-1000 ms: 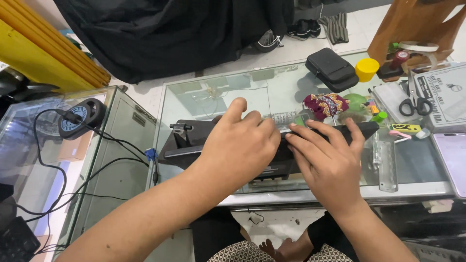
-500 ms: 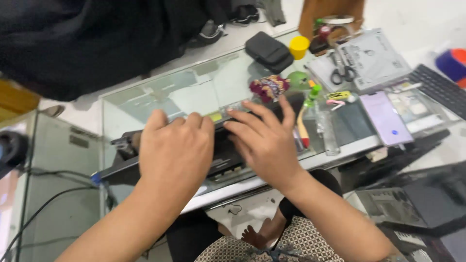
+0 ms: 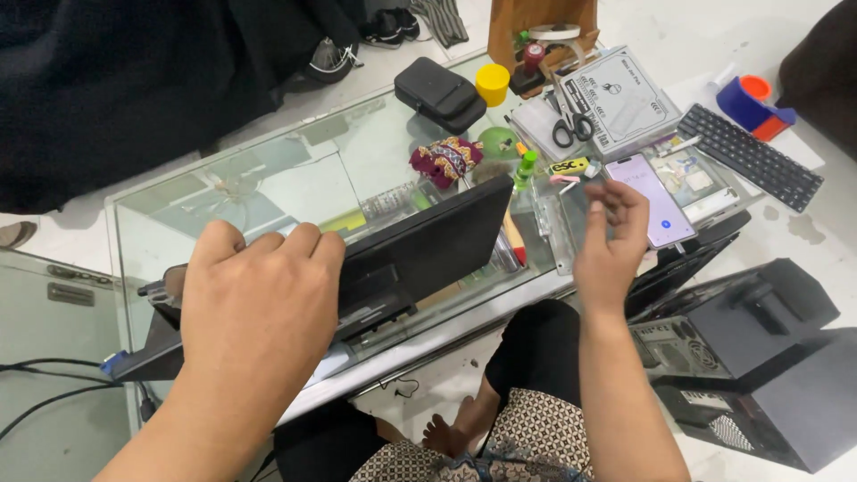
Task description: Disassembling a computer monitor using a screwdriver and prying tools on a repair bench
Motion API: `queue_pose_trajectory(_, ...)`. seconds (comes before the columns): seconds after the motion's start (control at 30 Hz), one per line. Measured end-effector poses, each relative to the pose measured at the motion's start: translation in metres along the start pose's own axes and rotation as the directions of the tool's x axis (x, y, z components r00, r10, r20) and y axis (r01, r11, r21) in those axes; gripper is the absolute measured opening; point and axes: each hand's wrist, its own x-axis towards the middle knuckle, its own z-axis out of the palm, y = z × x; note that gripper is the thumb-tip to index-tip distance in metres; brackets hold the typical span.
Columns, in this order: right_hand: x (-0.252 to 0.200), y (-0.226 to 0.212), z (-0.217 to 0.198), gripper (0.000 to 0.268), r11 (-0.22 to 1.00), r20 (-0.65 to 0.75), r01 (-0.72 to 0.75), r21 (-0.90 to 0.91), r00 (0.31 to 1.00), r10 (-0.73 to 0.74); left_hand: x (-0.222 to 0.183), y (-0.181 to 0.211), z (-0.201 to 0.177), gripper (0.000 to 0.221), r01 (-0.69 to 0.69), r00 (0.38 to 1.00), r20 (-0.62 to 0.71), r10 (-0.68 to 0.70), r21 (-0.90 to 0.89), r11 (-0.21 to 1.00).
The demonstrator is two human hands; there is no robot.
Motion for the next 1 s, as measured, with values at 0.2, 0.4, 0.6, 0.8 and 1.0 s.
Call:
queue_pose_trajectory(0.2, -0.011, 0.084, -0.068, 0.015, 0.883, 0.046, -0.143, -0.447, 0.982, 0.183, 0.000, -0.005, -0.002, 0.036, -0.005, 0.998, 0.067, 0.003, 0.029, 1.000)
queue_pose_trajectory(0.4, -0.041, -0.005, -0.016, 0.023, 0.960, 0.344, 0.222, -0.172, 0.926, -0.153, -0.012, -0.002, -0.005, 0.043, 0.007, 0.995, 0.097, -0.010, 0.028, 1.000)
queue_pose_trajectory(0.6, -0.059, -0.111, 0.054, 0.032, 0.604, 0.580, 0.776, -0.179, 0.579, -0.572, -0.012, 0.002, -0.010, 0.041, 0.028, 0.999, 0.035, -0.032, 0.101, 0.994)
queue_pose_trajectory(0.8, -0.046, -0.123, 0.084, 0.018, 0.613, 0.540, 0.778, -0.138, 0.578, -0.612, -0.011, 0.000, -0.002, 0.033, 0.030, 0.998, 0.059, -0.036, 0.102, 0.994)
queue_pose_trajectory(1.0, -0.051, -0.135, 0.083, 0.017, 0.642, 0.527, 0.750, -0.159, 0.615, -0.587, -0.013, -0.001, -0.002, 0.035, 0.028, 0.996, 0.078, -0.034, 0.080, 0.996)
